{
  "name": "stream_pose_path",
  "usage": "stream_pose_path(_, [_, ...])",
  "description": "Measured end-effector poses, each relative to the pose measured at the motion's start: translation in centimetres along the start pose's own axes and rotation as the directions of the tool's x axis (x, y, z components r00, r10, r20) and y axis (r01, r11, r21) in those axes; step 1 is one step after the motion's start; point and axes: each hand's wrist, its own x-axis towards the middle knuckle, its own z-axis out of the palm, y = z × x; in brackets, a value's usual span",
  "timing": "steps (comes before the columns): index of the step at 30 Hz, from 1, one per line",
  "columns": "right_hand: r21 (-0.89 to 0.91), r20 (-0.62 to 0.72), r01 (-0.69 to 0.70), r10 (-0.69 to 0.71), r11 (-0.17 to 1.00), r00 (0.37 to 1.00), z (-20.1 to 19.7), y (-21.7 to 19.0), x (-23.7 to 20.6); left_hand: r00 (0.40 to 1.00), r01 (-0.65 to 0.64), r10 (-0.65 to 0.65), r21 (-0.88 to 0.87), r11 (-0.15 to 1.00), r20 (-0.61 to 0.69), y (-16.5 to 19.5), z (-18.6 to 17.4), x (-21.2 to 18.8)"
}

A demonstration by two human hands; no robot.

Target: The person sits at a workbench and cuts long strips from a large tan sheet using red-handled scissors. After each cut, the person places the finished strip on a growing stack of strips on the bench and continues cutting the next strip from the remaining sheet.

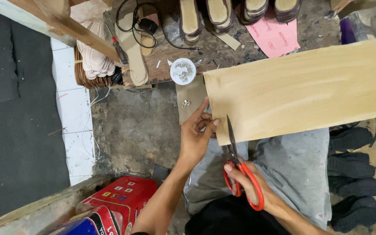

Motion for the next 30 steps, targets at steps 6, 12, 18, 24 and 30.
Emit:
stream_pose_path(6, [0.036, -0.026, 0.067, -0.066, 0.997, 0.997, 1.1, 0.4, -0.2, 1.000, -0.003, 0.003, -0.035, 0.999, 0.014, -0.1, -1.1, -0.3])
stream_pose_path(12, [0.039, 0.005, 0.098, -0.099, 0.994, 0.995, 0.4, -1.3, 2.1, 0.999, 0.010, -0.009, -0.020, 1.000, 0.032, -0.2, -0.8, -1.4])
stream_pose_path(18, [0.038, -0.096, 0.059, -0.056, 0.997, 0.994, 1.4, 0.1, 2.6, 0.998, 0.037, -0.032, -0.101, 0.994, 0.059, 0.4, -0.9, -1.7])
stream_pose_path(24, [-0.093, -0.114, 0.033, -0.043, 0.995, 0.993, 1.3, -0.7, 1.6, 0.997, 0.018, -0.025, -0.099, 0.995, -0.071, 0.0, -0.8, 1.1])
stream_pose_path(30, [-0.223, 0.104, -0.157, 0.184, 0.962, 0.977, -2.8, -6.1, -0.7, 0.983, -0.167, 0.162, -0.049, 0.985, -0.087, -0.9, -0.4, 0.4])
